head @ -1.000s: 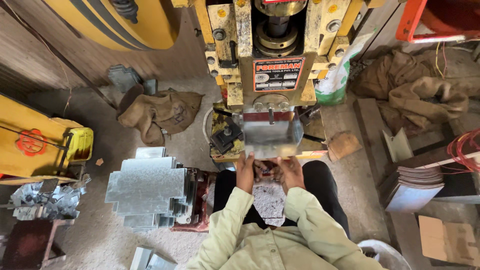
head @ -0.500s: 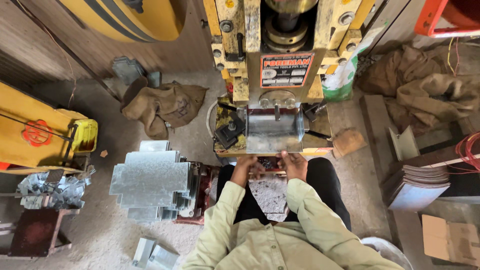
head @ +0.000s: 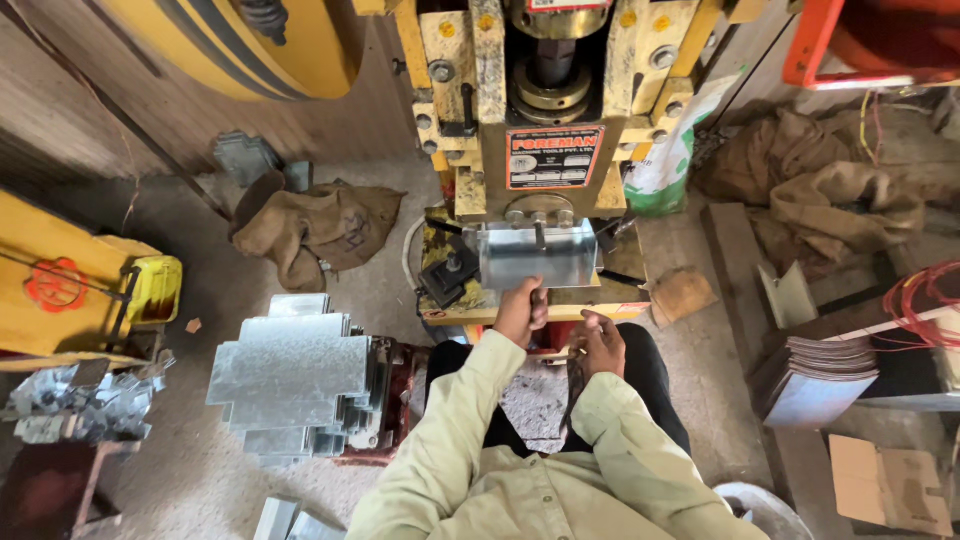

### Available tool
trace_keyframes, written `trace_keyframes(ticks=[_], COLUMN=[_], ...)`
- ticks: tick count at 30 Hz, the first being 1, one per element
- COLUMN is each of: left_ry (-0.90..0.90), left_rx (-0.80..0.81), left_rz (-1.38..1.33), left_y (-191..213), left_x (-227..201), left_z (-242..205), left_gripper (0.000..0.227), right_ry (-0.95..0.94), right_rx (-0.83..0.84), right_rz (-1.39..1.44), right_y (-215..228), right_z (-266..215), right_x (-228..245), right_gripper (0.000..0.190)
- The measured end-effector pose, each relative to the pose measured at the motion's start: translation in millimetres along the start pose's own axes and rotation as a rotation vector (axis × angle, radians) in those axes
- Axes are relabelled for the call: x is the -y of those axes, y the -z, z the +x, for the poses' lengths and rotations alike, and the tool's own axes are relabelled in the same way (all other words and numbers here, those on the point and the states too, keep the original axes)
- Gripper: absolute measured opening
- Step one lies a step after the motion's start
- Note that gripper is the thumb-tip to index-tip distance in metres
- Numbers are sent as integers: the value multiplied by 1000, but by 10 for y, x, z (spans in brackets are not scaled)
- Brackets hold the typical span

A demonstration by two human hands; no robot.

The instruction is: The person operates a yellow hydraulic press machine in a workshop. They repeatedly pick up flat metal sheets from a stack, place them into the press die, activate the machine to stamp the metal, and then remove the processed sheets to place them in a separate pile.

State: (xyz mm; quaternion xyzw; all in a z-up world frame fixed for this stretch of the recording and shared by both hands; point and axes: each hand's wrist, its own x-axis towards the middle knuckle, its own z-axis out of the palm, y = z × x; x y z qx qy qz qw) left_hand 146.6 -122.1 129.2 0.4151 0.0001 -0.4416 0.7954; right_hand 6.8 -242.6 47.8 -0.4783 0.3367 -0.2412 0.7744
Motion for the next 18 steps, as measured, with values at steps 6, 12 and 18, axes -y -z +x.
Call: trace_keyframes(ticks=[6,12,18], left_ry=[96,35,-141], left_rx=[153,-38,-33], left_rz=[14,175,-90], left_y=[-7,202,168], left_x=[77,-294,-456], left_z=[-230,-800,-988], left_gripper=[33,43,86], right_ry=[-249,-341,-111], right_rx=[144,513,97], right_rz=[240,638,166], right_y=[180,-270,-537], right_z=[185,-227,-119], right_x=[322,1394,1144], right_gripper=[75,81,71])
